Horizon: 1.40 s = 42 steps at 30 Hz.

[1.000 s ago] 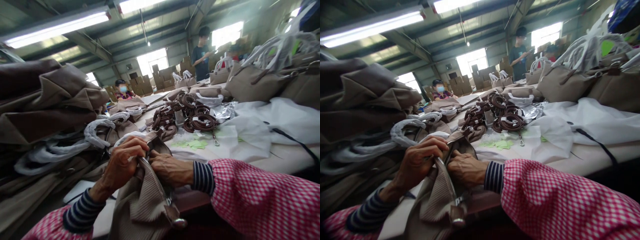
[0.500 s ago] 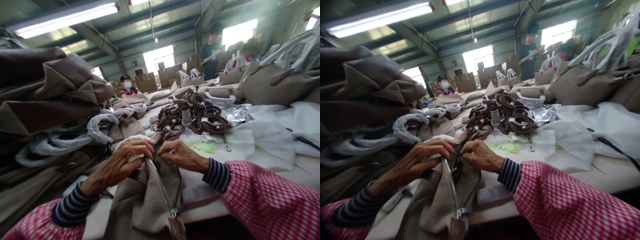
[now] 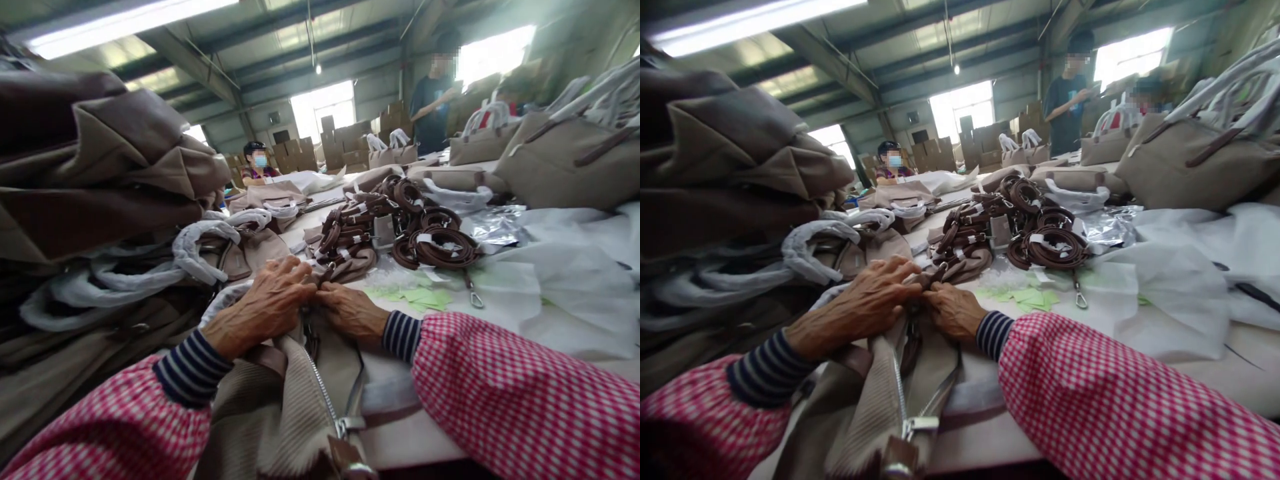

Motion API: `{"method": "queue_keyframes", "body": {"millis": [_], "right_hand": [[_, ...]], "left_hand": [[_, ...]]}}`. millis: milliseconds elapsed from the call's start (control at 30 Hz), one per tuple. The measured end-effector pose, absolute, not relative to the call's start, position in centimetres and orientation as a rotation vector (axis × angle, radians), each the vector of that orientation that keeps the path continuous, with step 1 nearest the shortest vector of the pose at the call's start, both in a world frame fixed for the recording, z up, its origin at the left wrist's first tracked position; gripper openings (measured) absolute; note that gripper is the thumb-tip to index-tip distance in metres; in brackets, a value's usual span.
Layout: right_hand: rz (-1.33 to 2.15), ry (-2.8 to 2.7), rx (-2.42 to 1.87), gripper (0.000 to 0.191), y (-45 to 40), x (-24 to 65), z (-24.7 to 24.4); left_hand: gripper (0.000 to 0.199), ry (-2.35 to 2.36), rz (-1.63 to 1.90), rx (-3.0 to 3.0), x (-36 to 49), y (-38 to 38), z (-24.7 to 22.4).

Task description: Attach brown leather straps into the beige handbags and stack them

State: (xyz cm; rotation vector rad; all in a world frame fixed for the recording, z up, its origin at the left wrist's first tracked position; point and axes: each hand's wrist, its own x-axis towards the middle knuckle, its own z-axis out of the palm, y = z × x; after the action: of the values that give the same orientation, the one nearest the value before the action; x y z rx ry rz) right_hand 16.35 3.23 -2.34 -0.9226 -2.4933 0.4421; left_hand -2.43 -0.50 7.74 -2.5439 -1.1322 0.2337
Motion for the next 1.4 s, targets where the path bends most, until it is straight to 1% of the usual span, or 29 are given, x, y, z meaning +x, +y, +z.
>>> {"method": "queue_keyframes", "body": {"millis": [67, 167, 233, 300, 367, 433, 567, 633, 767, 900, 1033, 1200, 1333, 1400], "right_hand": [[0.505, -2.484, -0.920, 0.040, 3.4, 16.5, -2.2], [0.624, -2.429, -0.883, 0.040, 3.7, 16.5, -2.3], [0.728, -2.311, -0.851, 0.036, 3.9, 16.4, -2.5], [0.813, -2.114, -0.868, 0.028, 4.2, 16.4, -2.8], [0.829, -1.899, -0.954, 0.020, 4.5, 16.4, -2.9], [0.832, -1.731, -1.072, 0.017, 4.8, 16.4, -2.9], [0.977, -1.647, -1.164, 0.024, 5.8, 16.2, -2.9], [1.061, -1.679, -1.135, 0.023, 6.5, 15.9, -2.9], [1.140, -1.703, -1.078, 0.027, 8.0, 15.2, -2.8], [1.091, -1.739, -0.998, 0.021, 8.7, 15.0, -2.9], [0.935, -1.784, -1.023, 0.017, 8.2, 15.1, -2.6], [0.758, -1.866, -1.049, 0.016, 7.4, 15.5, -1.7], [0.671, -1.910, -1.074, 0.015, 7.4, 15.7, -1.7], [0.642, -1.919, -1.096, 0.016, 7.5, 15.7, -1.8]], "left_hand": [[0.035, -1.162, 0.227, -2.542, -3.1, -0.3, 7.3], [0.026, -1.298, 0.284, -2.533, -3.5, 0.3, 6.7], [0.020, -1.350, 0.328, -2.539, -3.3, 0.8, 6.2], [0.019, -1.326, 0.350, -2.552, -3.1, 1.2, 5.9], [0.019, -1.296, 0.350, -2.566, -3.0, 1.5, 5.8], [0.020, -1.346, 0.350, -2.561, -2.9, 1.4, 5.8], [0.014, -1.518, 0.317, -2.568, -2.7, 1.3, 5.7], [0.012, -1.571, 0.317, -2.568, -2.7, 1.4, 5.5], [0.016, -1.641, 0.361, -2.529, -2.6, 2.1, 5.3], [0.013, -1.660, 0.415, -2.507, -2.0, 2.3, 5.6], [0.015, -1.622, 0.421, -2.492, -1.2, 1.8, 5.9], [0.015, -1.659, 0.408, -2.515, -1.3, 1.6, 6.4], [0.010, -1.610, 0.461, -2.615, -1.2, 1.5, 8.0], [0.011, -1.558, 0.492, -2.662, -1.0, 1.1, 8.7]]}}
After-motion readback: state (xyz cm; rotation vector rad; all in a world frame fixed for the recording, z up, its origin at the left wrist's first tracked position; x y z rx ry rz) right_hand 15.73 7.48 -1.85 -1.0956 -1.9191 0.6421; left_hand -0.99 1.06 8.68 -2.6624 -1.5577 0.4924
